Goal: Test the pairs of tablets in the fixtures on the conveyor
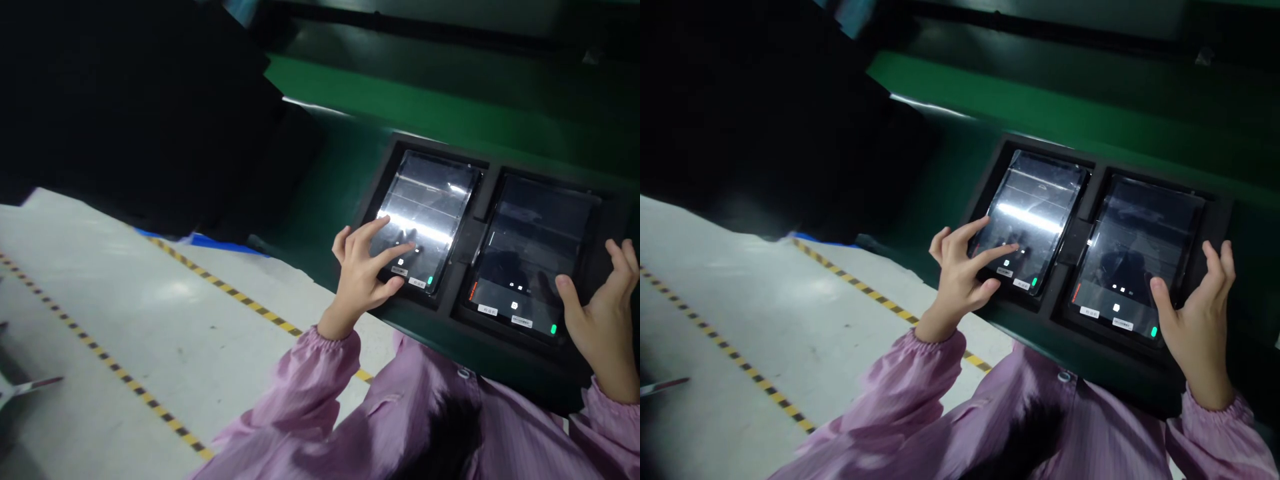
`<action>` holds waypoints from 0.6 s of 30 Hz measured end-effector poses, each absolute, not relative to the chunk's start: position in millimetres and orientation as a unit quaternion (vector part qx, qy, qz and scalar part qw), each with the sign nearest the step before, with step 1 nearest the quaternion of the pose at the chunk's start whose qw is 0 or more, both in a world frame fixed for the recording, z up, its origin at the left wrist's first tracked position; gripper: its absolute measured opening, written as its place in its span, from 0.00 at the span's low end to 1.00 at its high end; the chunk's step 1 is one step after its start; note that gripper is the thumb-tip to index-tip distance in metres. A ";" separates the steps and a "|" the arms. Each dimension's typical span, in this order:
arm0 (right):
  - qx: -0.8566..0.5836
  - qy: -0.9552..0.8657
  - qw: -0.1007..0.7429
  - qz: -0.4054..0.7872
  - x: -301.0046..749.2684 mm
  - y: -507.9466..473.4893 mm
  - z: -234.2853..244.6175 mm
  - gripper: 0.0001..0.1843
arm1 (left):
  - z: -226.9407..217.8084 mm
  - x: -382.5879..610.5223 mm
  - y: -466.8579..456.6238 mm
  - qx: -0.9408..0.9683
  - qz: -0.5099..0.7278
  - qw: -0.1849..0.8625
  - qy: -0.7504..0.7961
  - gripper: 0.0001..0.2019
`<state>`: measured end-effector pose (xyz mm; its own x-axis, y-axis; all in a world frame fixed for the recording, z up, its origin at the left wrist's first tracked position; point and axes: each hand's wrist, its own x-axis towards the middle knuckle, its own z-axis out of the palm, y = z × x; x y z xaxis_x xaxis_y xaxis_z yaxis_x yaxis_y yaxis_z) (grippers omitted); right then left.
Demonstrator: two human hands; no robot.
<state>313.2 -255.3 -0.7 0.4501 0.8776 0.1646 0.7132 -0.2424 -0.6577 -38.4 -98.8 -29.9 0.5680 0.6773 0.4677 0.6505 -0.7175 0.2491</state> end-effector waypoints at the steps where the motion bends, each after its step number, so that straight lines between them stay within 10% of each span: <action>1: -0.778 -0.511 0.345 0.120 313.2 -255.3 -0.6 0.51 | -29.8 -38.1 -98.4 0.888 0.266 0.028 0.373 0.33; 18: -0.782 -0.508 0.343 0.110 313.3 -256.2 -2.0 0.44 | -27.1 -35.3 -99.1 0.878 0.286 0.044 0.381 0.33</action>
<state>313.3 -256.2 -2.0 0.4589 0.8708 0.1765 0.7192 -0.2474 -0.6493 -35.3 -99.1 -27.1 0.5457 0.6943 0.4692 0.6440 -0.7057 0.2954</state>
